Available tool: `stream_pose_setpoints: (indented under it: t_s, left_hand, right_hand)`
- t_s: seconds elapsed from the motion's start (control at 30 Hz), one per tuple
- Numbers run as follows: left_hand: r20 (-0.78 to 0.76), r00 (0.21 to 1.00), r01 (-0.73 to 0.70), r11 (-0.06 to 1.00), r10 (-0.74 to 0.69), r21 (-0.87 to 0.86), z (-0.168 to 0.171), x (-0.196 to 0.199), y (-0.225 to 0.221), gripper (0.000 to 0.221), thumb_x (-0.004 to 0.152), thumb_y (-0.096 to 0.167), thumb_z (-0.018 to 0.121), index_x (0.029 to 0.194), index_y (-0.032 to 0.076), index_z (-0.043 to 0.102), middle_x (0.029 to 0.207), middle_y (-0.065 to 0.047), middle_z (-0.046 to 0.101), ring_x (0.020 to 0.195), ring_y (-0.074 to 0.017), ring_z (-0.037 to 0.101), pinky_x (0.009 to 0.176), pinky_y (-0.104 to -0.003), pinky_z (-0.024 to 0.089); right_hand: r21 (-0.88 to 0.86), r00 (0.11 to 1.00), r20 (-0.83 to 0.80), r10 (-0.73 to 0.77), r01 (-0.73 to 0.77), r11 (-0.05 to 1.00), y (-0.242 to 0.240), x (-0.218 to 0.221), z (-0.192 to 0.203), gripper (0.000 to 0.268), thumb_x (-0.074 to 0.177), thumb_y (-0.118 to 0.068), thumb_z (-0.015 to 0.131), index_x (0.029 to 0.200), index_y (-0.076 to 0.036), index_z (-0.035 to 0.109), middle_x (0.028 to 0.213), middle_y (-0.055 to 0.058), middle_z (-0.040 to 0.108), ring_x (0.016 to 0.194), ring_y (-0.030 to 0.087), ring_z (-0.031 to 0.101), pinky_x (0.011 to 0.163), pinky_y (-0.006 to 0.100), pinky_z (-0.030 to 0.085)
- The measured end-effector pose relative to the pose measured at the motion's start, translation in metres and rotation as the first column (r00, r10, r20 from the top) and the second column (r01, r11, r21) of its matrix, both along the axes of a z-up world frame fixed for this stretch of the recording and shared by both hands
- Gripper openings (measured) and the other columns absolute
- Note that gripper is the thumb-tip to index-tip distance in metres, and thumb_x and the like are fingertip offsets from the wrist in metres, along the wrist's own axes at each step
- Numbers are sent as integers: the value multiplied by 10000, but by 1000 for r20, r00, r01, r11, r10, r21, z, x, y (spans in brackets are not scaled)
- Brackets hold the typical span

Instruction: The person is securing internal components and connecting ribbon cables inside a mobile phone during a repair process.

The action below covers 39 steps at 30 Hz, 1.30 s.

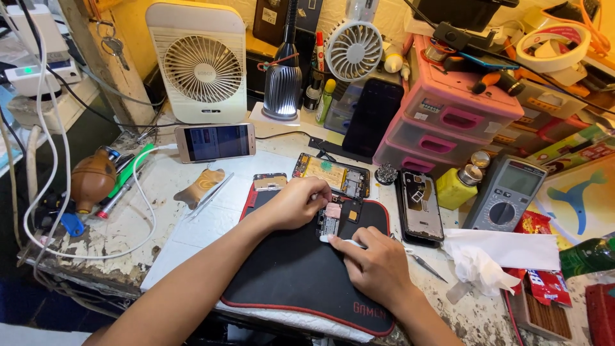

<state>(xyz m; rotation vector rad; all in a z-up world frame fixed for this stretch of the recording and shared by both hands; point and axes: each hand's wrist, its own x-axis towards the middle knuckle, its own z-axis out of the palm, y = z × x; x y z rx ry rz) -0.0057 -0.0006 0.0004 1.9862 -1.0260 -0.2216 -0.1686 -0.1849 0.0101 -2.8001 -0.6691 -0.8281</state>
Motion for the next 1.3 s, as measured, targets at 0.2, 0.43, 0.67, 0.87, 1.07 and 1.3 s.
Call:
stream_pose_setpoints:
  t_s: [0.2,0.43,0.67,0.87,1.07,1.3]
  left_hand:
    - [29,999,20,1000,-21,11,-1,0,0,116,958,107,571,931,86,682,936,-82,735,866,-257,666,747,-381,499]
    - [10,1000,22,1000,-22,-6,5,-2,3,123,963,110,558,939,97,678,923,-68,723,841,-240,645,723,-366,479]
    - [-15,1000,24,999,-25,-41,11,-4,3,125,966,98,554,933,95,675,929,-61,718,830,-223,635,704,-356,475]
    - [-3,1000,22,1000,-22,-16,8,-2,2,137,965,111,557,954,97,693,953,-65,740,852,-239,658,712,-367,482]
    - [6,1000,24,998,-24,-49,1,1,0,137,950,101,552,940,112,687,924,-56,737,851,-245,664,733,-374,493]
    - [10,1000,16,998,-15,-67,4,-1,4,135,930,78,554,923,90,688,942,-68,750,863,-247,686,725,-367,507]
  right_hand:
    - [2,995,15,-96,96,995,-1,-1,1,417,784,-87,700,1129,-311,768,741,-10,506,623,222,506,458,371,390]
    - [20,996,-30,-88,89,996,-6,1,-2,384,804,-104,709,1111,-322,778,730,-23,521,621,206,525,438,362,388]
    - [39,993,-60,-103,105,994,-5,-2,1,324,793,-114,699,1029,-310,805,682,-49,498,589,179,500,400,350,344]
    - [61,984,-9,-178,179,982,-14,7,-5,405,812,-91,704,1129,-326,795,737,-52,535,644,169,552,469,329,409]
    - [69,985,-23,-170,171,983,-15,5,1,415,807,-80,702,1132,-323,790,731,-56,549,651,171,563,502,337,432]
    - [66,976,-178,-127,141,988,-16,4,4,299,823,-150,656,979,-332,834,652,-81,513,597,150,554,409,358,376]
